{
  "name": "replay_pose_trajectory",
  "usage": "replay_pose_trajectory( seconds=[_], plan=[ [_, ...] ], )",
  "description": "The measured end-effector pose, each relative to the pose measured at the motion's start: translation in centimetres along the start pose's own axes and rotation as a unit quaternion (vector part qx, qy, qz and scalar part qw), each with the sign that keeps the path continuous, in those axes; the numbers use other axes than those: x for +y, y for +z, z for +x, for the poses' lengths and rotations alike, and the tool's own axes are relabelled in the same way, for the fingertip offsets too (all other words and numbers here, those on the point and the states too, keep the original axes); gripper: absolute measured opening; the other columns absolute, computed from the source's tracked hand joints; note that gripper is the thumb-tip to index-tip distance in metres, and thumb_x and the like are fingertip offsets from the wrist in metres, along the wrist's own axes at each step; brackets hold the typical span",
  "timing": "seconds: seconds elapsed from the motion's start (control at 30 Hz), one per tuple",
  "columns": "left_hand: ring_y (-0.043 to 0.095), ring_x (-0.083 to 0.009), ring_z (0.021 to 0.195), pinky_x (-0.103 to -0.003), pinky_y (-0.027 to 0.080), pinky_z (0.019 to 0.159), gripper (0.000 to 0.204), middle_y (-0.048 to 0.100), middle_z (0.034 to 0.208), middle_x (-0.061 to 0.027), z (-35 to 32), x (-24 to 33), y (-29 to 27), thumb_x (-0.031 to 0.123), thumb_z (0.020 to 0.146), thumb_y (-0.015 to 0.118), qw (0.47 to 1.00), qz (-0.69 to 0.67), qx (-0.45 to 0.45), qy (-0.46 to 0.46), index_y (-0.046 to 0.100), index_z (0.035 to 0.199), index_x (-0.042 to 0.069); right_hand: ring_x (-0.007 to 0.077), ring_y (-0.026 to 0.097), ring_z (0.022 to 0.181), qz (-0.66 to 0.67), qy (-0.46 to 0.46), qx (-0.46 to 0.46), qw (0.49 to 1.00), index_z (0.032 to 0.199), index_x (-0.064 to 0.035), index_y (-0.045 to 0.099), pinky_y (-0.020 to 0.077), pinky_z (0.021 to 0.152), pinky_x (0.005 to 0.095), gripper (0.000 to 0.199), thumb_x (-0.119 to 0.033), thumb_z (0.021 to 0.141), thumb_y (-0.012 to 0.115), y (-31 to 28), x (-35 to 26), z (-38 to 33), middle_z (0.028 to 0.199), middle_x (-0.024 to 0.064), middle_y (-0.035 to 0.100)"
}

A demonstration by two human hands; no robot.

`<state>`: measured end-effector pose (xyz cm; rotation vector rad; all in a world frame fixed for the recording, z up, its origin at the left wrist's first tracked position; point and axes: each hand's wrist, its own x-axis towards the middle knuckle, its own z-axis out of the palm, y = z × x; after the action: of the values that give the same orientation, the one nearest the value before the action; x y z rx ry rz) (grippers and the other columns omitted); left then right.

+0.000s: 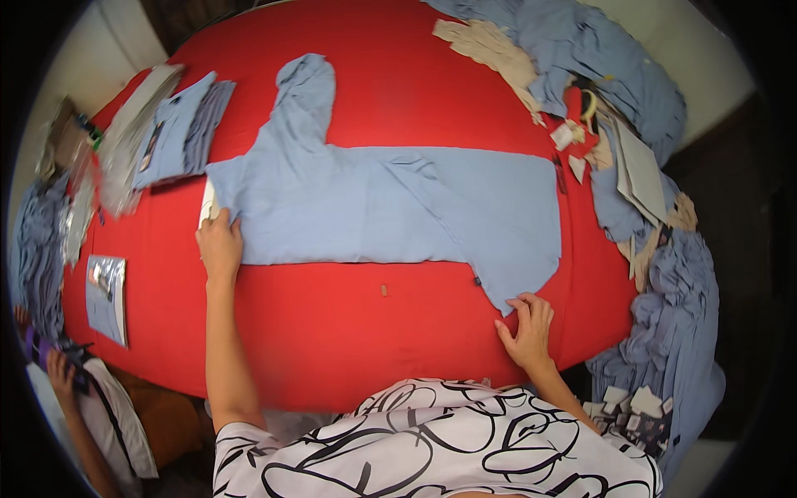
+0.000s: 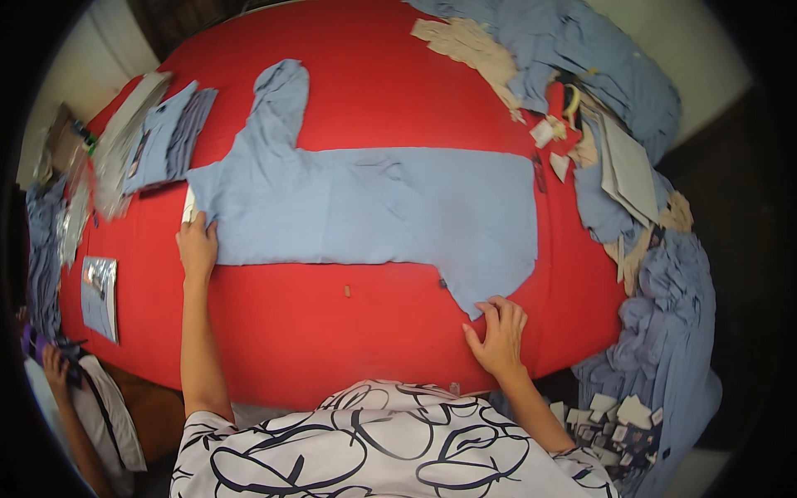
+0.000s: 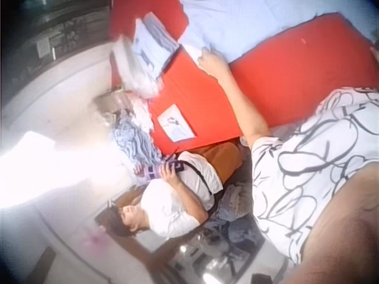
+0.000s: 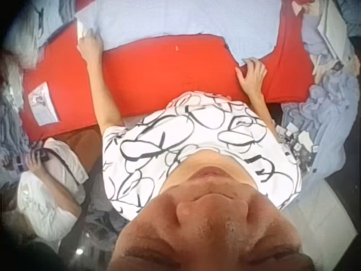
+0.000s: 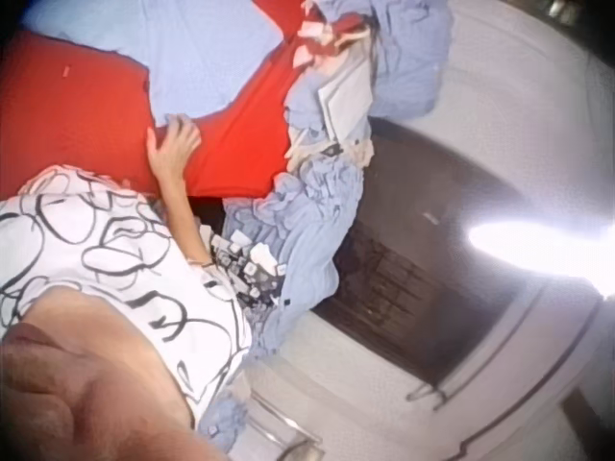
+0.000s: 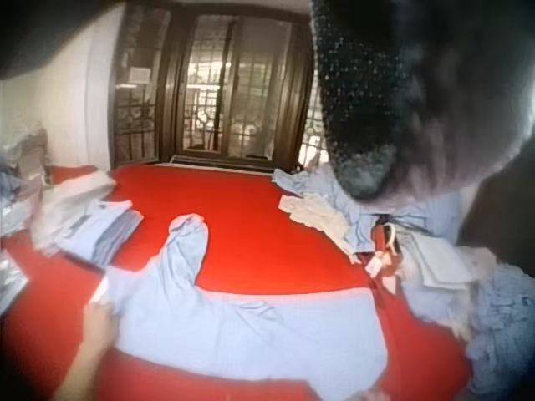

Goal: The person folds shirts by hand on a table, placing a cardboard insert inside each shirt before folding and smoothing the fabric.

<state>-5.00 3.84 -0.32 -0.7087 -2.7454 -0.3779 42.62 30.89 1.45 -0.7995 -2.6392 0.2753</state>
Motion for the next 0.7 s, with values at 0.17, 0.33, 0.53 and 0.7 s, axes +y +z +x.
replay_pose_trajectory(
  seconds=[0.17,0.33,0.53,0.7],
  plan=[
    [0.055,-0.0404,0.091,-0.046,0.045,0.081,0.026,0.060,0.097,-0.0231,-1.1,-1.7,2.5,0.022,0.094,0.062,0.995,-0.055,0.073,-0.030,0.063,0.111,0.003,0.0365,0.054,0.099,0.037,0.052,0.074,0.995,0.102,-0.0012,0.056,0.0401,0.084,0.0442,0.013,-0.010,0.092,0.057,2.8,8.0,6.2,0.103,0.0174,0.058],
    [0.054,-0.0387,0.091,-0.046,0.045,0.082,0.029,0.059,0.099,-0.0212,-1.5,-2.8,3.3,0.025,0.094,0.063,0.990,-0.087,0.104,-0.047,0.063,0.116,0.006,0.0438,0.064,0.094,0.116,0.226,0.207,0.945,0.112,-0.0053,0.052,0.0485,0.079,0.0507,0.022,-0.022,0.098,0.055,3.0,14.6,22.9,0.098,0.0230,0.067],
    [0.054,-0.0373,0.093,-0.046,0.045,0.082,0.032,0.058,0.098,-0.0191,-0.8,-1.5,3.1,0.026,0.093,0.064,0.984,-0.111,0.054,-0.131,0.063,0.120,0.008,0.0409,0.064,0.098,-0.022,0.310,0.108,0.944,0.106,-0.0094,0.055,0.0477,0.083,0.0505,0.024,-0.031,0.097,0.056,5.0,15.8,26.6,0.104,0.0181,0.067],
    [0.054,-0.0373,0.091,-0.046,0.045,0.080,0.031,0.058,0.096,-0.0195,-1.6,-2.2,2.7,0.026,0.093,0.064,0.984,-0.100,0.063,-0.134,0.064,0.118,0.008,0.0356,0.049,0.126,-0.092,0.167,0.135,0.972,0.120,-0.0074,0.055,0.0379,0.100,0.0516,0.038,-0.038,0.097,0.056,5.5,12.1,24.2,0.132,0.0156,0.056]
  ],
)
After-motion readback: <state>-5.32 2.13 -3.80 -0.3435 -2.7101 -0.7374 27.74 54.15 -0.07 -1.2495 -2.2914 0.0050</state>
